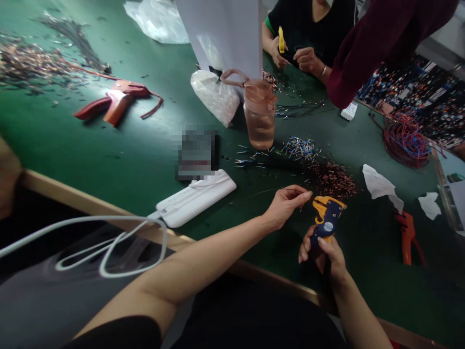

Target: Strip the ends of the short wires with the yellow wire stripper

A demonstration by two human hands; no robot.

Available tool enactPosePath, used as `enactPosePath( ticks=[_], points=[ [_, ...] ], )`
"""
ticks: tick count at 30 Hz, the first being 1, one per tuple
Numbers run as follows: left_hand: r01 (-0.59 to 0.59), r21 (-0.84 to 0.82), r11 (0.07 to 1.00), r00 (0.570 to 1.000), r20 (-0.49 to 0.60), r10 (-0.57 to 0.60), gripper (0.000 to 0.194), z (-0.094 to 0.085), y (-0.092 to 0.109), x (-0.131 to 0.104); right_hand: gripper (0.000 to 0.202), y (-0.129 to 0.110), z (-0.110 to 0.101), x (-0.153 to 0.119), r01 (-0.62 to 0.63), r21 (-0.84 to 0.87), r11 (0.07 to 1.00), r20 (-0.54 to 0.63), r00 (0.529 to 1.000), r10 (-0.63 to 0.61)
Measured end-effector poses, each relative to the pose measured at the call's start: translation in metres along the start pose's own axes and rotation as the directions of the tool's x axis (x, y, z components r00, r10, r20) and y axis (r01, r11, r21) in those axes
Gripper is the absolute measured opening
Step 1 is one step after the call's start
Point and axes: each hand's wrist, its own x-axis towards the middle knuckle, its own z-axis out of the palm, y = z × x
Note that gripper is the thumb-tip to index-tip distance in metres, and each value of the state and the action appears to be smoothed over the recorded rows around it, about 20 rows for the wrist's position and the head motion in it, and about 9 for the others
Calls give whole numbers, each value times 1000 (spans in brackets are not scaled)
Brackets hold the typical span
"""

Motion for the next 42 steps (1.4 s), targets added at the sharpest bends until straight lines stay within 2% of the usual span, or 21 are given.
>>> enactPosePath(
  ticks=[7, 12, 17, 26, 30, 37, 42],
  points=[
    [18, 15, 1000, 999, 29, -18, 36, 0, 0, -1, 22, 4, -2, -3, 26, -51, 998, 0, 1000, -26],
    [8, 27, 1000, 998, 54, -9, 36, 1, 2, -2, 24, 9, -4, -5, 50, -86, 995, -42, 998, -54],
    [-3, 41, 999, 1000, 19, 2, 37, 0, 0, 1, 22, 8, -3, -2, 48, -68, 997, -90, 994, -54],
    [-23, 20, 1000, 999, -21, 23, 37, -1, 1, 4, 29, -4, 2, 4, 80, 51, 996, -26, 997, -78],
    [-20, 7, 1000, 999, -27, 20, 38, -1, 2, 5, 32, -4, -1, 3, 48, 65, 997, 11, 999, -48],
    [-51, 37, 998, 998, -37, 52, 35, -2, 2, 5, 30, 5, -6, 7, 155, -1, 988, -161, 975, -153],
    [-107, 161, 981, 994, -17, 111, 31, -3, 1, 1, 31, 7, -5, 7, 154, -113, 982, -191, 966, -174]
  ],
)
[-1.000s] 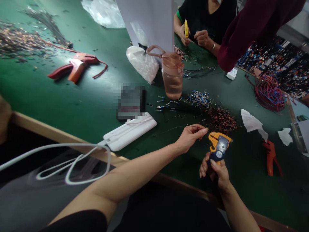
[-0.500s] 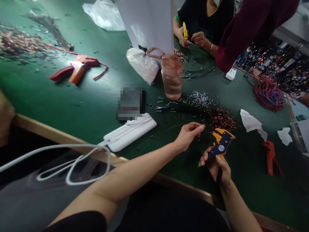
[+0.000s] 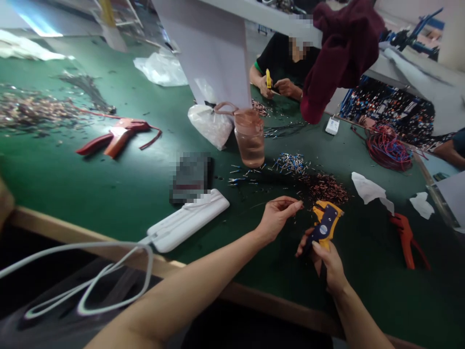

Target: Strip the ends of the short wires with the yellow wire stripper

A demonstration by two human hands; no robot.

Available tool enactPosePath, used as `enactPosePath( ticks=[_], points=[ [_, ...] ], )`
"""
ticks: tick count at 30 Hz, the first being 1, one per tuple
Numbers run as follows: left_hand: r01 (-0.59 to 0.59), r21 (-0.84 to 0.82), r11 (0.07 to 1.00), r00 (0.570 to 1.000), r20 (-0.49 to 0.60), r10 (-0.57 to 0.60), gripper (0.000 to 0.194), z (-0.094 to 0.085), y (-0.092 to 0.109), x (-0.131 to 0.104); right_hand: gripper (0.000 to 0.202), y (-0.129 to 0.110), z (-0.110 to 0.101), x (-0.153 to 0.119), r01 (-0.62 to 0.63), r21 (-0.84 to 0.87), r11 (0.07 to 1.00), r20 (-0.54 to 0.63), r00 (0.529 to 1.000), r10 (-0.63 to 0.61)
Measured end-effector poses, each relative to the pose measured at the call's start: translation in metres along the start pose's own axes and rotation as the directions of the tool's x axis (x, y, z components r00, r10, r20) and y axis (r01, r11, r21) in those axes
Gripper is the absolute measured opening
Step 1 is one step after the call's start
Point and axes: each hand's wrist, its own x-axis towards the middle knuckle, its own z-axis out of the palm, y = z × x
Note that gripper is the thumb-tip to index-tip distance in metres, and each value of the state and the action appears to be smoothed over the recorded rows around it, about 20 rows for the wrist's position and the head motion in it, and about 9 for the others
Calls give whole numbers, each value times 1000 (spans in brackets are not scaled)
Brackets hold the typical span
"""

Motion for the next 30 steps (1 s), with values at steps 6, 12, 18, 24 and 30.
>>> enactPosePath(
  ticks=[6, 12, 18, 24, 30],
  points=[
    [-91, 129, 987, 996, 6, 91, 29, -1, 0, -4, 36, -2, 3, -2, 51, -107, 993, -51, 997, -57],
    [-127, 179, 976, 990, 81, 114, 25, 1, 1, -8, 41, 0, 5, 0, 61, -97, 993, -99, 993, -70],
    [-125, 227, 966, 986, 134, 97, 20, 2, 1, -13, 40, 1, 3, 1, 83, -115, 990, -86, 992, -93],
    [-142, 238, 961, 987, 113, 118, 15, 4, -3, -16, 40, -3, 5, -1, 69, -182, 981, -84, 993, -85],
    [-166, 251, 954, 980, 153, 131, 12, 5, -4, -20, 38, -4, 3, -2, 79, -269, 960, -83, 991, -105]
  ],
)
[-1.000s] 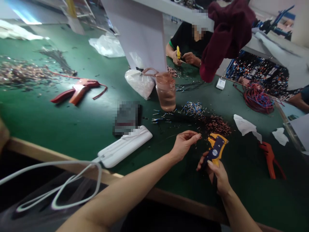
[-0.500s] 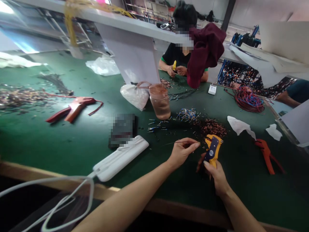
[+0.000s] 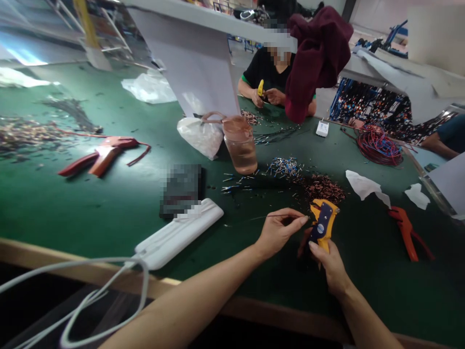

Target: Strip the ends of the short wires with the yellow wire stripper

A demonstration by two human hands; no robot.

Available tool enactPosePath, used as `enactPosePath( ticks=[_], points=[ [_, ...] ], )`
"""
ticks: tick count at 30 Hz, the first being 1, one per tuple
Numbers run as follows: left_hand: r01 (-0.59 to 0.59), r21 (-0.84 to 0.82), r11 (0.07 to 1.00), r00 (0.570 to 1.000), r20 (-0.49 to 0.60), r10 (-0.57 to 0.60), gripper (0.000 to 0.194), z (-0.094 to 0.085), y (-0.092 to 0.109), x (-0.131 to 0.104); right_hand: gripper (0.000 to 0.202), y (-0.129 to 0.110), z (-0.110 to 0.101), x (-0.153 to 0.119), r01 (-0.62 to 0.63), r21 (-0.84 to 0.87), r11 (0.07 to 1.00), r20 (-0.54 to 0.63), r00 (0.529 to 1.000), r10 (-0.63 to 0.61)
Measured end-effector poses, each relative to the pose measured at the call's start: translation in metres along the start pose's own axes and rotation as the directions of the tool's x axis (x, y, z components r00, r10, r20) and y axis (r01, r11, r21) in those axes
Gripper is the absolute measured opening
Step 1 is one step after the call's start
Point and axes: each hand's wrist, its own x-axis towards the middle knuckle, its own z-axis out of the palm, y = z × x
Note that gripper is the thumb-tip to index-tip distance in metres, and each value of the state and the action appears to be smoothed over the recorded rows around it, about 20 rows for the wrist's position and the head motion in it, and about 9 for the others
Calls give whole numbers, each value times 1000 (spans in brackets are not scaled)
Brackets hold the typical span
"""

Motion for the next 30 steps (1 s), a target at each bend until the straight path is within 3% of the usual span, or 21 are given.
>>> enactPosePath(
  ticks=[11, 19, 25, 30],
  points=[
    [-36, -5, 999, 998, 46, 37, 18, 2, 0, -3, 37, 5, 2, 1, 106, -154, 982, -77, 990, -119],
    [-30, -28, 999, 998, 52, 31, 20, 3, 0, -4, 42, 9, 5, 0, 87, -24, 996, -129, 988, -89],
    [-6, -49, 999, 1000, -2, 6, 20, 0, 4, -1, 35, 1, 4, 1, 42, 94, 995, -67, 997, -35],
    [-3, -54, 999, 999, -38, 1, 17, -1, 5, 2, 33, 1, 3, -1, 59, 9, 998, -24, 998, -59]
  ],
)
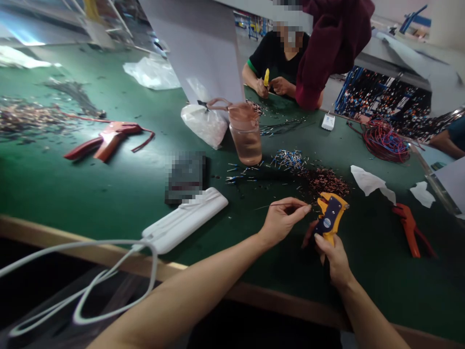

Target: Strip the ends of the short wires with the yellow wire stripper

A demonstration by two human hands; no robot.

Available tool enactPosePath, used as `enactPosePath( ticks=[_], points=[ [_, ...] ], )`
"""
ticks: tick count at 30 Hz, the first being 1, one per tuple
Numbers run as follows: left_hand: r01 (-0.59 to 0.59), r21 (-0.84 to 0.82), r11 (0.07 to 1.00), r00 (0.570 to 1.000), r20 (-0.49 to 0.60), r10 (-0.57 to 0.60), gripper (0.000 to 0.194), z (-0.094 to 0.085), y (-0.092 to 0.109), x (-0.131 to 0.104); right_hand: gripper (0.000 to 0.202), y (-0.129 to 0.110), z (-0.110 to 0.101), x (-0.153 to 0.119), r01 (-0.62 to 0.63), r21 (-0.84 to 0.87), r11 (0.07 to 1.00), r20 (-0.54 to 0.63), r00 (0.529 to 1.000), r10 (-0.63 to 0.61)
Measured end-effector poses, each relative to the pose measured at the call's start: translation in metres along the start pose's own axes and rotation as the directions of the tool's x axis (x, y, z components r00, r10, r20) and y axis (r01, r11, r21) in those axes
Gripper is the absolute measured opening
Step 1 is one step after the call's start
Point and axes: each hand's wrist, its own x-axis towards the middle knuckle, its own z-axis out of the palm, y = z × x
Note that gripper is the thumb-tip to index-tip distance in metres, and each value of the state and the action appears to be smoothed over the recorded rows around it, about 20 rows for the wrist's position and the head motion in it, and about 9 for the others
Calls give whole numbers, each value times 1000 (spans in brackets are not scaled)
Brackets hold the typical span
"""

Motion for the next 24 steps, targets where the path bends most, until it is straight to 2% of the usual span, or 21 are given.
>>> enactPosePath(
  ticks=[5, 15, 24],
  points=[
    [-8, 17, 1000, 1000, 4, 8, 14, 0, -2, -2, 34, 0, 0, -1, -15, -51, 999, -14, 1000, 15],
    [-53, 47, 997, 996, 78, 50, 12, 4, -3, -8, 35, -5, 4, -3, -1, -133, 991, -55, 998, -6],
    [-41, -4, 999, 990, 135, 42, 14, 4, -6, -10, 27, -2, 6, 0, 97, -239, 966, -52, 992, -112]
  ],
)
